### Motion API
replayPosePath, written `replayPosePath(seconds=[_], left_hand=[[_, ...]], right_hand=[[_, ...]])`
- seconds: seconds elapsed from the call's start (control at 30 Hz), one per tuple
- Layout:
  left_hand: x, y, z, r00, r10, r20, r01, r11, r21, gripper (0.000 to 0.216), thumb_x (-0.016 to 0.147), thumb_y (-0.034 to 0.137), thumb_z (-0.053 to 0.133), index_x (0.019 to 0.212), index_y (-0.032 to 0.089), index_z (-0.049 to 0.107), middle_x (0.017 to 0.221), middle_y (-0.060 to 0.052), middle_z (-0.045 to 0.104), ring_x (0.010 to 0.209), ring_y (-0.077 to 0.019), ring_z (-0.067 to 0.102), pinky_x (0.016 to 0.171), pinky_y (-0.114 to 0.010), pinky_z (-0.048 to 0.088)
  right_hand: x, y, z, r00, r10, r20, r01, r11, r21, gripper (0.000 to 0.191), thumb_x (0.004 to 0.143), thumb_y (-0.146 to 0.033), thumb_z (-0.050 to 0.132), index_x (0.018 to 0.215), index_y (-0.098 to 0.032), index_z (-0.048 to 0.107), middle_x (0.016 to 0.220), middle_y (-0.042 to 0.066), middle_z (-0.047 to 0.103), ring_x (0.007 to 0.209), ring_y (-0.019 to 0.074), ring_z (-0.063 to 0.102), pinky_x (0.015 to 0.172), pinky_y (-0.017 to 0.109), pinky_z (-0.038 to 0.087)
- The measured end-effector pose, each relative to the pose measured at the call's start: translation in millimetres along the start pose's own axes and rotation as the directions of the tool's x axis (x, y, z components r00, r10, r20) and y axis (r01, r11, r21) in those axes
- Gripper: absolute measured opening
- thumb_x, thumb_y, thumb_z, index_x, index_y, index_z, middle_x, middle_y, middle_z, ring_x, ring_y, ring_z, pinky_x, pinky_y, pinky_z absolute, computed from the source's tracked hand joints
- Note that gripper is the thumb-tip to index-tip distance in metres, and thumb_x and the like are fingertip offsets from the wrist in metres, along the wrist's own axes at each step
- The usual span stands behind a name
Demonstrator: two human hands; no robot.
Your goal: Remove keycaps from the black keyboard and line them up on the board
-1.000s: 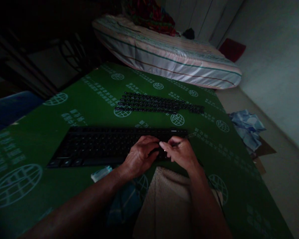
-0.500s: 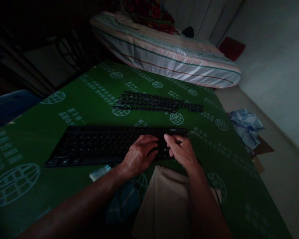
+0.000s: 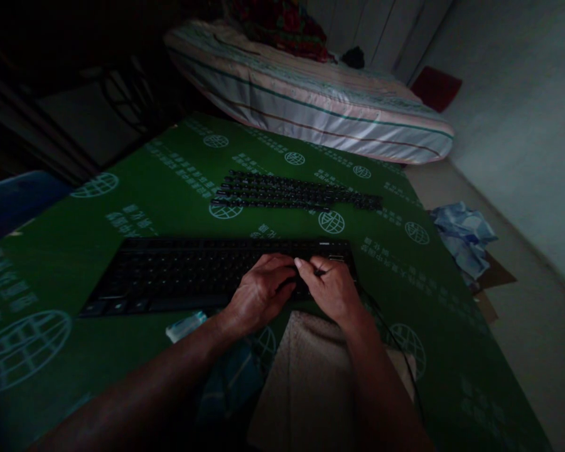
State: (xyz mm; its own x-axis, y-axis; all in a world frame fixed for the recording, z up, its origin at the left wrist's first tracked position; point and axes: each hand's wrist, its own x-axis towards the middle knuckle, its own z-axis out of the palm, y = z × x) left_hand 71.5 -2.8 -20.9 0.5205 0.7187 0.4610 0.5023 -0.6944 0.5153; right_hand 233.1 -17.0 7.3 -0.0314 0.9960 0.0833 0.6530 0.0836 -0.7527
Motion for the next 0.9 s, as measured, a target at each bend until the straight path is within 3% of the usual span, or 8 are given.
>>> replayPosePath(seconds=[0.23,0.4,0.6,0.9], left_hand=[[0,0,0,1.0,-0.007,0.0,0.007,1.0,-0.014,0.015,0.076,0.009,0.055,0.088,0.014,0.063,0.098,-0.009,0.064,0.098,-0.0228,0.055,0.088,-0.038,0.048],[0,-1,2,1.0,-0.012,0.014,0.012,1.0,-0.02,0.015,0.078,0.01,0.053,0.089,0.014,0.063,0.097,-0.008,0.064,0.098,-0.0228,0.055,0.088,-0.038,0.048],[2,-1,3,1.0,-0.016,0.026,0.016,1.0,-0.001,0.014,0.078,0.011,0.053,0.088,0.014,0.062,0.093,-0.009,0.063,0.096,-0.0229,0.055,0.089,-0.039,0.047],[2,0,1,0.998,-0.046,-0.037,0.043,0.996,-0.081,0.013,0.072,0.006,0.054,0.073,0.017,0.06,0.088,-0.006,0.064,0.093,-0.0218,0.057,0.085,-0.038,0.048]], right_hand=[[1,-3,5,0.99,-0.138,-0.01,0.133,0.973,-0.19,0.036,0.085,-0.033,0.043,0.052,-0.02,0.037,0.049,-0.004,0.039,0.047,0.0088,0.035,0.049,0.022,0.028],[7,-6,6,0.989,-0.146,0.029,0.149,0.958,-0.246,0.034,0.084,-0.029,0.042,0.051,-0.019,0.038,0.049,-0.003,0.043,0.047,0.0093,0.035,0.05,0.022,0.028],[12,-13,7,0.993,-0.096,0.074,0.117,0.909,-0.399,0.032,0.083,-0.028,0.044,0.053,-0.019,0.051,0.051,0.0,0.055,0.047,0.0101,0.041,0.051,0.024,0.028],[8,-28,11,0.993,-0.043,0.108,0.101,0.783,-0.614,0.029,0.087,-0.031,0.042,0.074,-0.023,0.067,0.071,0.004,0.07,0.06,0.0151,0.06,0.053,0.025,0.028]])
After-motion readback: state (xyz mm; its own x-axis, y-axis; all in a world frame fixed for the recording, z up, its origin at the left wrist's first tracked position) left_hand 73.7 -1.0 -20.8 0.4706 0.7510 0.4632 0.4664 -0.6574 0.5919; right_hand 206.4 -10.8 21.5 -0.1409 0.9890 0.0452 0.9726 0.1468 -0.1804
